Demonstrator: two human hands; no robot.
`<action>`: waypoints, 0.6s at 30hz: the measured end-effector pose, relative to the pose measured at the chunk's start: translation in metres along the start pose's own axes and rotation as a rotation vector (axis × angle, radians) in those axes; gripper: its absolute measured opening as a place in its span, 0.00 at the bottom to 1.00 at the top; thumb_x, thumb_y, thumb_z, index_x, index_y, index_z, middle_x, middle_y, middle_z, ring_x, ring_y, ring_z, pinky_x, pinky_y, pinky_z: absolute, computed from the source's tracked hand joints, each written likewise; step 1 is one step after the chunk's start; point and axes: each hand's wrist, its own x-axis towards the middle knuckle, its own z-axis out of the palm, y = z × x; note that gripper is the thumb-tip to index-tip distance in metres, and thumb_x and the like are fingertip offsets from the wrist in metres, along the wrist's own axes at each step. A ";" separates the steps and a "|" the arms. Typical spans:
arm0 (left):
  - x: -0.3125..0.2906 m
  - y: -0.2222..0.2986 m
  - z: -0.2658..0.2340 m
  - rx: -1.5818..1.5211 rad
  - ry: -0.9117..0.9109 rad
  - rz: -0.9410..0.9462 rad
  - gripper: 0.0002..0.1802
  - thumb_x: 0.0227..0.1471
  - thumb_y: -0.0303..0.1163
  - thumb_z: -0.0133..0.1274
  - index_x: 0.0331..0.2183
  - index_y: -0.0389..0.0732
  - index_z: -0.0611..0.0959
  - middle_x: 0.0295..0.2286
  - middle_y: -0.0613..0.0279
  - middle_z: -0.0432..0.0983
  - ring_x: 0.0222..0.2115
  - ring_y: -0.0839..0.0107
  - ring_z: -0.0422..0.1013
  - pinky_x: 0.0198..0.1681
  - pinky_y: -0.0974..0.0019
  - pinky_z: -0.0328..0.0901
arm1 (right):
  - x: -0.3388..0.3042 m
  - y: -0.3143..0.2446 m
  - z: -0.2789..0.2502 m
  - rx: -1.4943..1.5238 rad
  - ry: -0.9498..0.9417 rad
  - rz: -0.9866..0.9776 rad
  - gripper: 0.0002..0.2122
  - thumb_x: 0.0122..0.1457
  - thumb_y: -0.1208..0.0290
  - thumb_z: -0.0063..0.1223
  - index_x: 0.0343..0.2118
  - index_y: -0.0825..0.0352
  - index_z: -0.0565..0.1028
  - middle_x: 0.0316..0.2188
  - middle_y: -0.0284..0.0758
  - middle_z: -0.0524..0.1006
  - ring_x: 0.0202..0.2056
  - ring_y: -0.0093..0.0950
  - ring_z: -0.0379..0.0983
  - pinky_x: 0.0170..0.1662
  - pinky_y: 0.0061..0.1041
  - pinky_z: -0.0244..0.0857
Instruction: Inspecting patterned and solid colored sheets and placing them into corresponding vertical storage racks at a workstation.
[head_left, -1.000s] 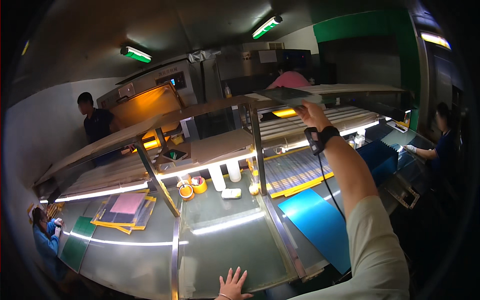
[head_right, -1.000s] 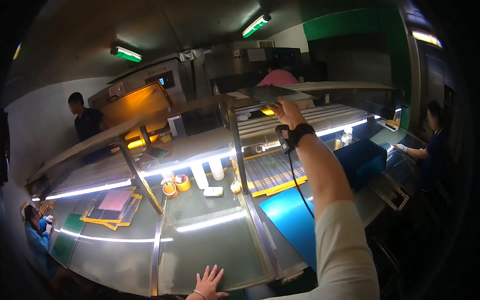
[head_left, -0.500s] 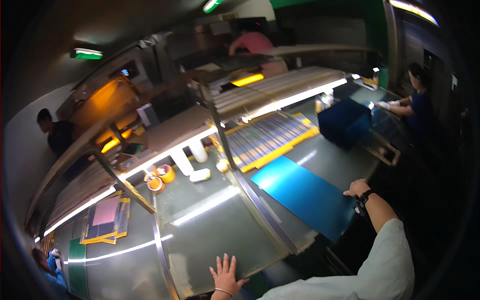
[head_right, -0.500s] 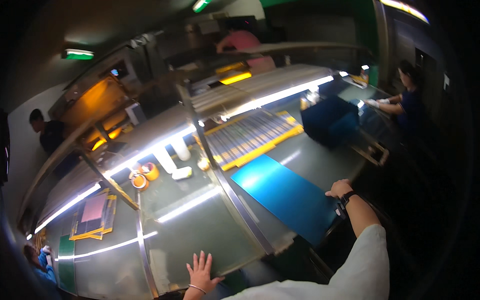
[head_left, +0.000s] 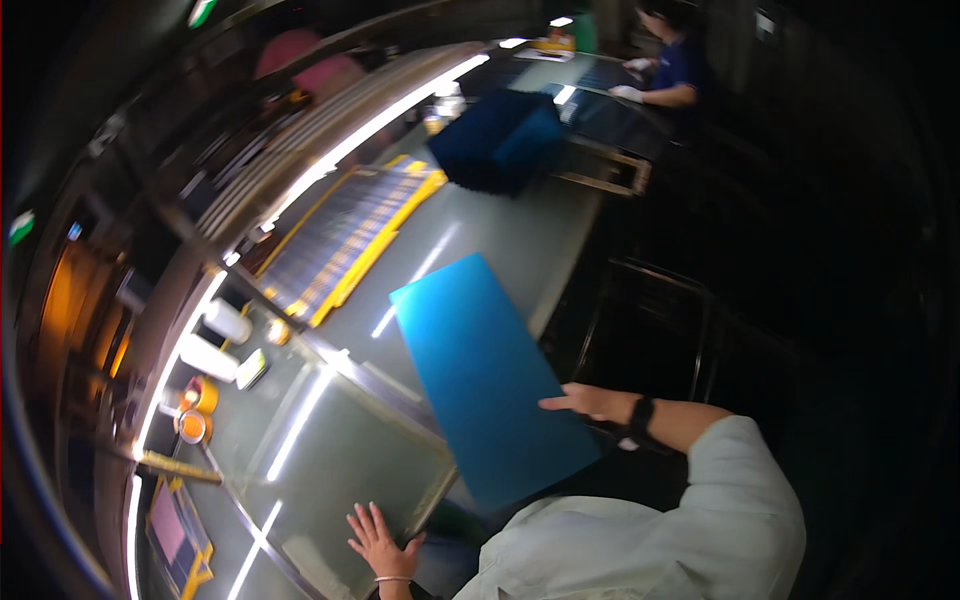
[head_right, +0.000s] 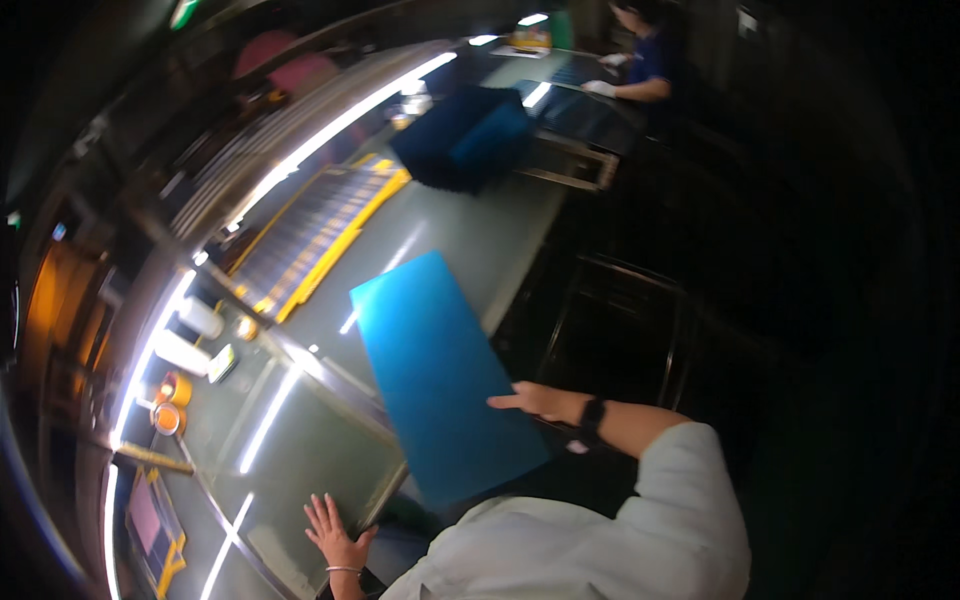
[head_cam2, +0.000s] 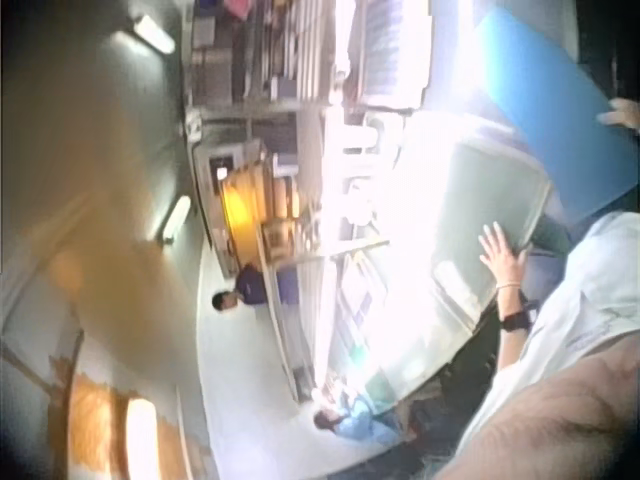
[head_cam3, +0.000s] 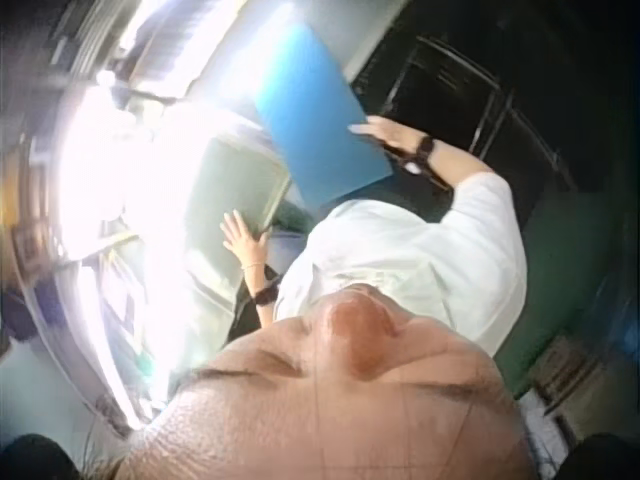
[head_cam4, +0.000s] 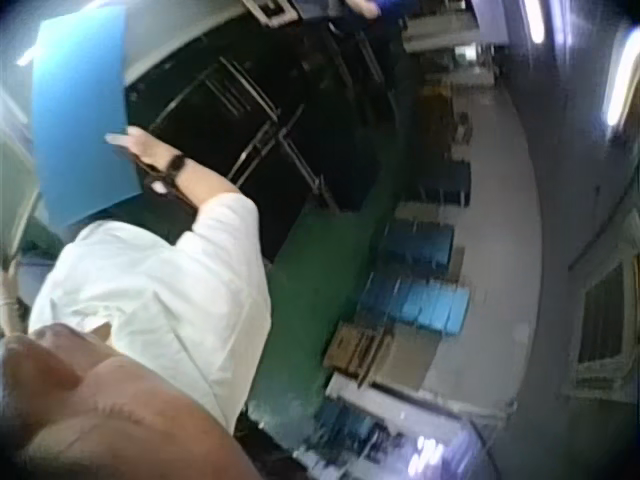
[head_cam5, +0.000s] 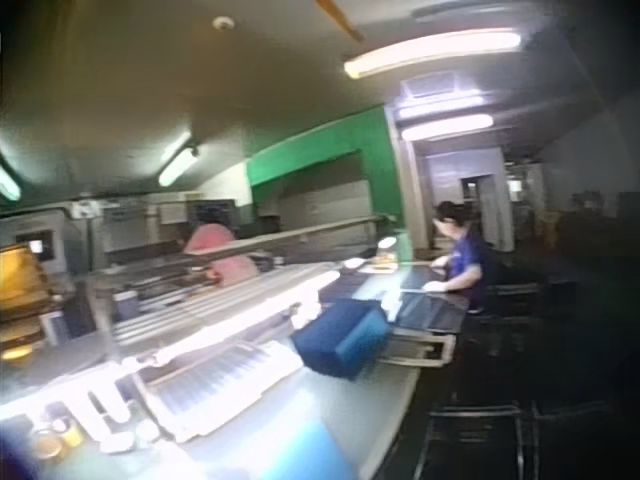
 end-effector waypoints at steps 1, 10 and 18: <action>0.000 -0.001 0.001 0.004 -0.003 -0.031 0.60 0.25 0.47 0.66 0.59 0.44 0.54 0.61 0.52 0.41 0.61 0.48 0.36 0.56 0.34 0.37 | 0.001 0.004 0.013 0.036 0.041 -0.111 0.26 0.52 0.59 0.58 0.44 0.79 0.67 0.40 0.42 0.73 0.40 0.28 0.71 0.44 0.24 0.65; 0.003 -0.010 0.011 0.085 -0.012 0.023 0.63 0.25 0.45 0.65 0.61 0.47 0.49 0.61 0.56 0.40 0.62 0.49 0.35 0.55 0.33 0.39 | -0.087 0.015 0.015 0.085 0.464 -0.695 0.09 0.58 0.66 0.51 0.32 0.67 0.75 0.24 0.24 0.73 0.26 0.13 0.65 0.29 0.16 0.60; 0.005 -0.003 0.009 0.085 -0.045 -0.030 0.60 0.27 0.38 0.62 0.61 0.48 0.49 0.62 0.57 0.39 0.62 0.50 0.35 0.55 0.33 0.39 | -0.144 0.043 -0.100 -0.371 1.558 -0.586 0.12 0.56 0.68 0.49 0.31 0.75 0.73 0.22 0.47 0.75 0.26 0.38 0.74 0.31 0.31 0.65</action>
